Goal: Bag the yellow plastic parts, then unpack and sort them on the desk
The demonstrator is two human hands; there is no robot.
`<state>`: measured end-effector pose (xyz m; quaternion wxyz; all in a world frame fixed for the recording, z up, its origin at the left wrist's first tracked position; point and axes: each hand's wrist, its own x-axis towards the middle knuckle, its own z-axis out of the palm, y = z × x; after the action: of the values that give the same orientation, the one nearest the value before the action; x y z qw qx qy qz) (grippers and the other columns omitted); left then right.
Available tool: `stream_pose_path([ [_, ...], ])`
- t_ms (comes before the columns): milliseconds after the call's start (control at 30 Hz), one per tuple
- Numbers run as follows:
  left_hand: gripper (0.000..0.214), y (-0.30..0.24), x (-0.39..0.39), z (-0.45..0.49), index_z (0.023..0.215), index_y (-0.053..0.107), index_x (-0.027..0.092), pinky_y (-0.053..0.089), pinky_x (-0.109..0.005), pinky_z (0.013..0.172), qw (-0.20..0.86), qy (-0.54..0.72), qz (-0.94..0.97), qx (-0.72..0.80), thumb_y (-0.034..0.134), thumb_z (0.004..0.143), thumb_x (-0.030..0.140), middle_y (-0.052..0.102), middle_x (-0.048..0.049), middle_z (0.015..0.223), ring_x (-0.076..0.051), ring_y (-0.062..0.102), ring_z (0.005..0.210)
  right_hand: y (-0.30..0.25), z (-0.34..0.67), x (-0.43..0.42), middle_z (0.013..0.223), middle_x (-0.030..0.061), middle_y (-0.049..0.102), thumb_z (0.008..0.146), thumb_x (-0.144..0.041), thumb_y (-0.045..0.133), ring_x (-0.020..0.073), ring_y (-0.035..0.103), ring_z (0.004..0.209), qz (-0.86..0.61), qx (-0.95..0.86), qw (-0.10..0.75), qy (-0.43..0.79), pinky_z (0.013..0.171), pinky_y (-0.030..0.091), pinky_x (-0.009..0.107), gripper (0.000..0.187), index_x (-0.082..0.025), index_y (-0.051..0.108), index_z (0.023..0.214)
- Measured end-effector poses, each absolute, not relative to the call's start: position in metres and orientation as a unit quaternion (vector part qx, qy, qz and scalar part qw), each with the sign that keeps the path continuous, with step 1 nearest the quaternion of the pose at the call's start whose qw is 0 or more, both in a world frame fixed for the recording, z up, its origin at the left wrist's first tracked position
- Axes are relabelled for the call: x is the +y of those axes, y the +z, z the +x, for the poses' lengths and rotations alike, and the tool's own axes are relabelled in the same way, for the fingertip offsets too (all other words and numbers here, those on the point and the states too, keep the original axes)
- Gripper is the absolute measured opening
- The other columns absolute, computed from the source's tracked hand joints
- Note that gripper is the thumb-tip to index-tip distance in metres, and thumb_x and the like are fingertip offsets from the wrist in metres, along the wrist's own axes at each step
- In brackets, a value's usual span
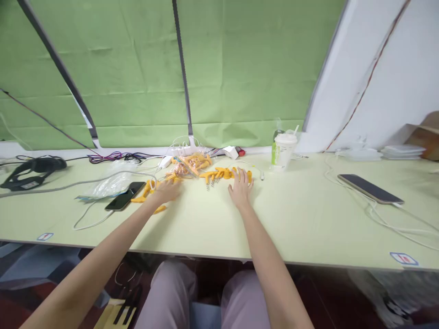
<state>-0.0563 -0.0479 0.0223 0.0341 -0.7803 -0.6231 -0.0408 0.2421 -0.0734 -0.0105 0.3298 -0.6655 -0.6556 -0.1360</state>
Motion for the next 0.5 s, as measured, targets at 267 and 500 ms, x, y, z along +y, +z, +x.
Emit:
stream_pose_path([
  [267, 0.059, 0.029, -0.067, -0.011, 0.120, 0.056, 0.028, 0.035, -0.043, 0.095, -0.035, -0.186, -0.831, -0.523, 0.048, 0.068, 0.001, 0.063, -0.0071, 0.098, -0.026, 0.060, 0.095, -0.001, 0.243, -0.078, 0.129, 0.0092, 0.053, 0.087, -0.021, 0.037, 0.0219, 0.041, 0.123, -0.598, -0.672, 0.415, -0.138, 0.109, 0.017, 0.048, 0.040, -0.018, 0.050, 0.124],
  [500, 0.047, 0.037, -0.049, 0.054, 0.115, 0.063, 0.025, 0.048, -0.035, 0.075, -0.445, -0.279, -0.794, -0.307, 0.061, 0.069, 0.017, 0.065, -0.0065, 0.088, -0.022, 0.063, 0.076, 0.010, 0.233, -0.082, 0.122, 0.0065, 0.058, 0.087, -0.023, 0.040, 0.0209, 0.050, 0.116, -0.462, -0.767, 0.444, -0.046, 0.100, 0.037, 0.040, 0.038, -0.024, 0.056, 0.121],
])
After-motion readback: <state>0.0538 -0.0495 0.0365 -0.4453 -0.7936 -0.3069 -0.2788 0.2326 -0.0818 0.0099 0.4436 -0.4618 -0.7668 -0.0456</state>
